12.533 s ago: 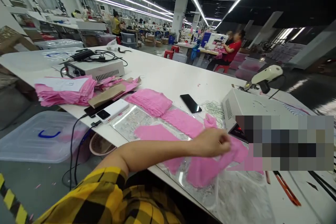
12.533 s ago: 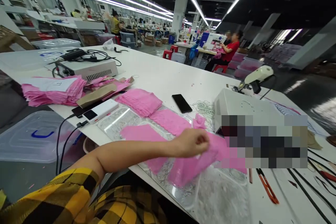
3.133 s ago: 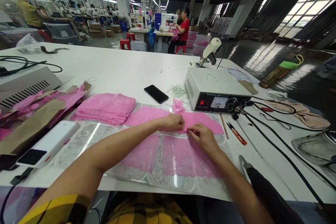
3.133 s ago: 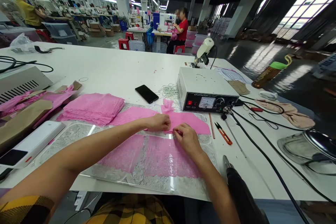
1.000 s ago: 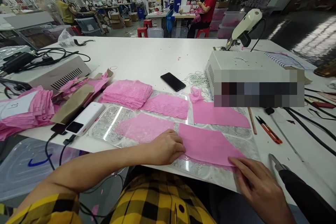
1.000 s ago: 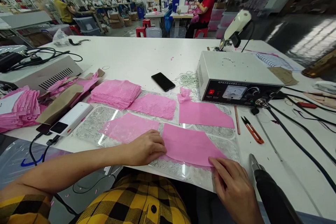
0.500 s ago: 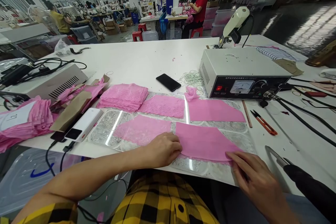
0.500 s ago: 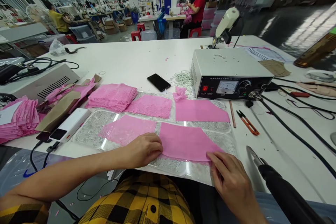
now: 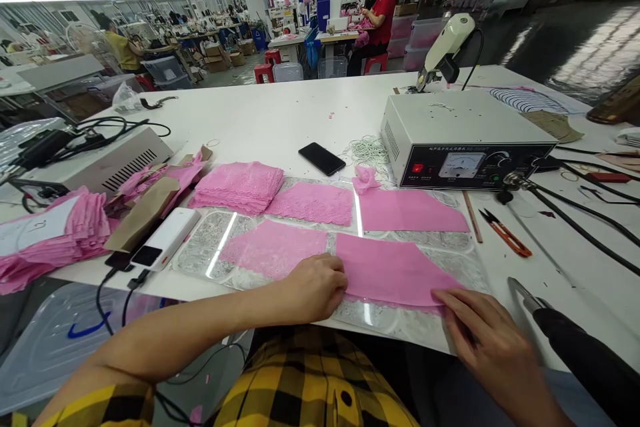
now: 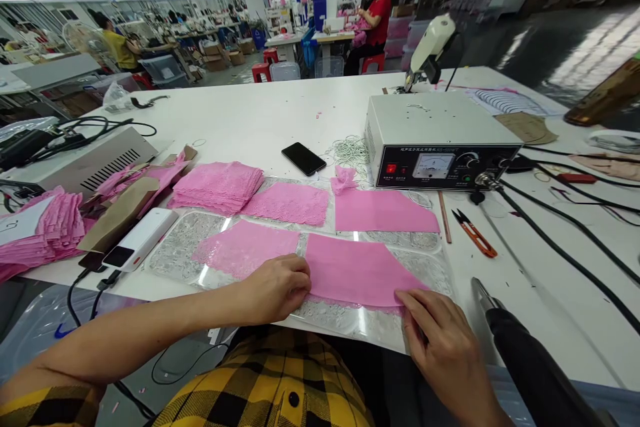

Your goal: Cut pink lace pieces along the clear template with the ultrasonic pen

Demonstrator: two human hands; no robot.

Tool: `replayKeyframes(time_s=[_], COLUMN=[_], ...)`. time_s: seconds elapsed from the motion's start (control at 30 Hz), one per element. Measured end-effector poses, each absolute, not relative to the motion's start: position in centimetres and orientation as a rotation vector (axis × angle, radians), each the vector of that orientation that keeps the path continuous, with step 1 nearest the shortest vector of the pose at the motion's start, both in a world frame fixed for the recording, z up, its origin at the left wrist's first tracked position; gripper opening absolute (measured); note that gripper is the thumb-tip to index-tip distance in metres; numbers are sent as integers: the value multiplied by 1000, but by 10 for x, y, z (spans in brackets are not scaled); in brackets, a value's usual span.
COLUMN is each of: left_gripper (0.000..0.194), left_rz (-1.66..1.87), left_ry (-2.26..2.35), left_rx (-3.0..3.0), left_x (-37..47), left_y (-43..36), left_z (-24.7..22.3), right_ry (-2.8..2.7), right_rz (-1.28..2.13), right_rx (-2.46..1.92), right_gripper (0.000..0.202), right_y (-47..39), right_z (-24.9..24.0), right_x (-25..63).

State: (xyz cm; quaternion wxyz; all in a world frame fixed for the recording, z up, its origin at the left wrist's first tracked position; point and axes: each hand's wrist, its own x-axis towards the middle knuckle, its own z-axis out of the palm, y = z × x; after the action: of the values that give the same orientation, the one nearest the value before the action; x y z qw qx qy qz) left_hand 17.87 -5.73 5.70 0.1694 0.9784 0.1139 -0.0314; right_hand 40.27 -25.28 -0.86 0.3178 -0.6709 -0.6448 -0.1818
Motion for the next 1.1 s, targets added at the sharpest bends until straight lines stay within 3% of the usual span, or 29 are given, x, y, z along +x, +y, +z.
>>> replayKeyframes(time_s=[1.1], left_gripper=[16], left_rz=[-30], left_ry=[306], left_rx=[2724], left_x=[175], left_y=[-56], left_z=[54], right_ry=[-1725], right_rz=[-513], right_rx=[-1753], right_gripper=[27], right_y=[-253], right_z=[-11], right_x=[403])
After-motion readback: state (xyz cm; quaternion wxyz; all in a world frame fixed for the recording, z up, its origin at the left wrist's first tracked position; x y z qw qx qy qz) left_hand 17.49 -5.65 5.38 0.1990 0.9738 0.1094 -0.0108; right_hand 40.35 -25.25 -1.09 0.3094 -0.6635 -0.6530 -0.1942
